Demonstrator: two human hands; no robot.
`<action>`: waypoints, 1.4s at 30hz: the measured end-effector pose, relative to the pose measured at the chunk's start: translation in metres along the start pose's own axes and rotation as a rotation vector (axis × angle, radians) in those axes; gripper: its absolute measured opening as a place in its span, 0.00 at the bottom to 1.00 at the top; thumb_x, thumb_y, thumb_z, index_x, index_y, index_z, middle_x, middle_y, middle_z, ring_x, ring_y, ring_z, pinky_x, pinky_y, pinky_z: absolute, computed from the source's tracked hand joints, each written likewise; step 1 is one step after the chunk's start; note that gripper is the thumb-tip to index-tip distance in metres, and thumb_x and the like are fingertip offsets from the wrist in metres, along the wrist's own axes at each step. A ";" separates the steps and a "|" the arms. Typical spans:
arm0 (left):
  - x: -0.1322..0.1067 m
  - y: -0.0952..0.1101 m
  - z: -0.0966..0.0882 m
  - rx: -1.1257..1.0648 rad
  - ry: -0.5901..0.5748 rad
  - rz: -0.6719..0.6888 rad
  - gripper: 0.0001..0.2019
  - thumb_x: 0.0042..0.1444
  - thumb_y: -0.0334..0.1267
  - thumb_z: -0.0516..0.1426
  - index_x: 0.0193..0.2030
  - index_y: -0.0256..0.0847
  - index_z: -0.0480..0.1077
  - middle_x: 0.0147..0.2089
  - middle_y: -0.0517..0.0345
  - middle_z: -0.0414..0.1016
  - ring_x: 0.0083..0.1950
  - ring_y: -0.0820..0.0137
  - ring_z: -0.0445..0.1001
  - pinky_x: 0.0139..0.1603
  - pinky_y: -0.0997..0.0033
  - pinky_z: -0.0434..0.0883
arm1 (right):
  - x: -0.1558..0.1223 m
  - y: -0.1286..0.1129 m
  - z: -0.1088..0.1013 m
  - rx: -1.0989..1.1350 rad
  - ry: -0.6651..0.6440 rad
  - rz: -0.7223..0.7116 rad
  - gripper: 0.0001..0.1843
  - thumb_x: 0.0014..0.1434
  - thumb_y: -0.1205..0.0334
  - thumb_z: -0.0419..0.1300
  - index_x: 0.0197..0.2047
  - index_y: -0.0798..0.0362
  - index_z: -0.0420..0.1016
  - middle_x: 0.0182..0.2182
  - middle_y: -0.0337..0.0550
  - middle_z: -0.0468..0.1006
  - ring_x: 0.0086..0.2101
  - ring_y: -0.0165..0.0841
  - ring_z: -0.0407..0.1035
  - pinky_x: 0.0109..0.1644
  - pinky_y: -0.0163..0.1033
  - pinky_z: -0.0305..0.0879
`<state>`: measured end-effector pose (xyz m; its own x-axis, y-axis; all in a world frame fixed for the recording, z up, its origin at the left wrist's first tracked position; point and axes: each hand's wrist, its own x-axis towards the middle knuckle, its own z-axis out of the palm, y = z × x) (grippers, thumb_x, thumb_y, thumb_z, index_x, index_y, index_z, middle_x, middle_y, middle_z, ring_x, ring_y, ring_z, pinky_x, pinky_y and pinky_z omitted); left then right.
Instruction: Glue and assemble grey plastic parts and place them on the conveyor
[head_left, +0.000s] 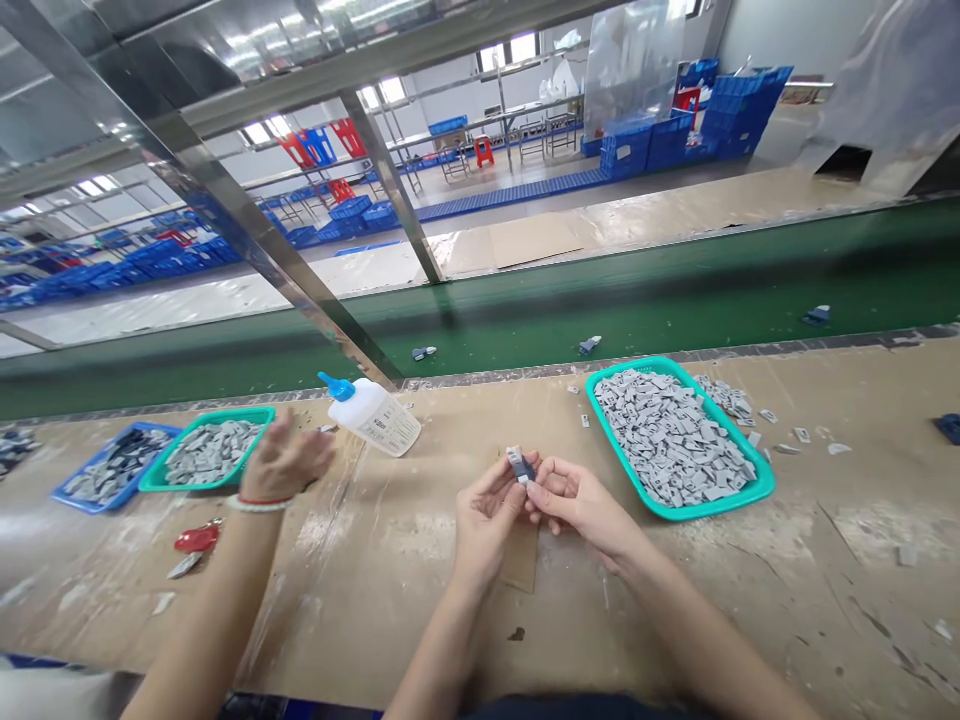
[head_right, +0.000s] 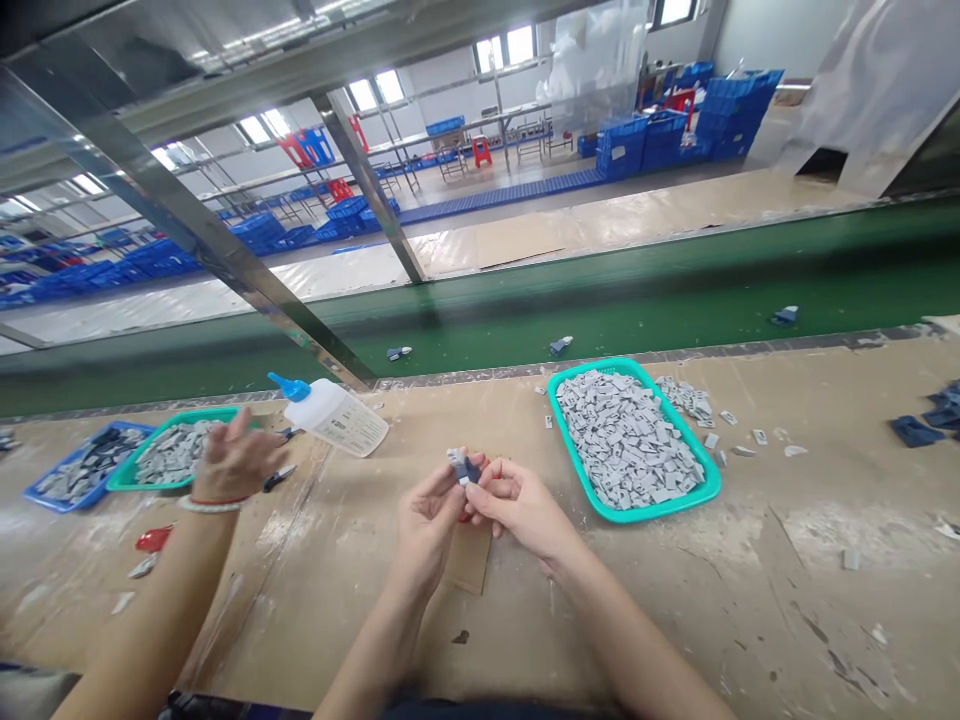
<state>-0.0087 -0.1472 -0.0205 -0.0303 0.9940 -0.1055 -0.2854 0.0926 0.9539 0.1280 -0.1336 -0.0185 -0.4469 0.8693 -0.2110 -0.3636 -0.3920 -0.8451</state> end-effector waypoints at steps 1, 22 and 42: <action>0.001 0.000 0.001 -0.017 -0.010 -0.015 0.22 0.48 0.38 0.64 0.51 0.42 0.72 0.52 0.44 0.74 0.49 0.59 0.74 0.40 0.67 0.74 | -0.001 -0.003 0.001 -0.052 0.001 -0.017 0.19 0.51 0.45 0.62 0.30 0.53 0.65 0.27 0.41 0.76 0.28 0.30 0.69 0.23 0.30 0.56; 0.115 0.017 -0.023 0.225 -0.084 0.159 0.15 0.59 0.48 0.52 0.46 0.39 0.65 0.40 0.51 0.69 0.42 0.69 0.73 0.53 0.61 0.70 | 0.012 -0.018 -0.114 -1.454 0.669 -0.400 0.15 0.57 0.68 0.53 0.43 0.47 0.78 0.36 0.48 0.77 0.39 0.44 0.62 0.41 0.45 0.58; 0.279 -0.007 0.004 1.260 0.022 0.444 0.15 0.60 0.40 0.51 0.50 0.35 0.69 0.58 0.39 0.63 0.62 0.53 0.56 0.59 0.53 0.57 | 0.012 -0.031 -0.097 -0.803 0.739 -0.352 0.12 0.59 0.56 0.55 0.41 0.52 0.74 0.38 0.47 0.77 0.39 0.40 0.70 0.43 0.44 0.65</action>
<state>-0.0117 0.1295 -0.0554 0.0920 0.9538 0.2862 0.8254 -0.2338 0.5138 0.2134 -0.0816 -0.0425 0.2620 0.9612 0.0864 0.3723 -0.0181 -0.9279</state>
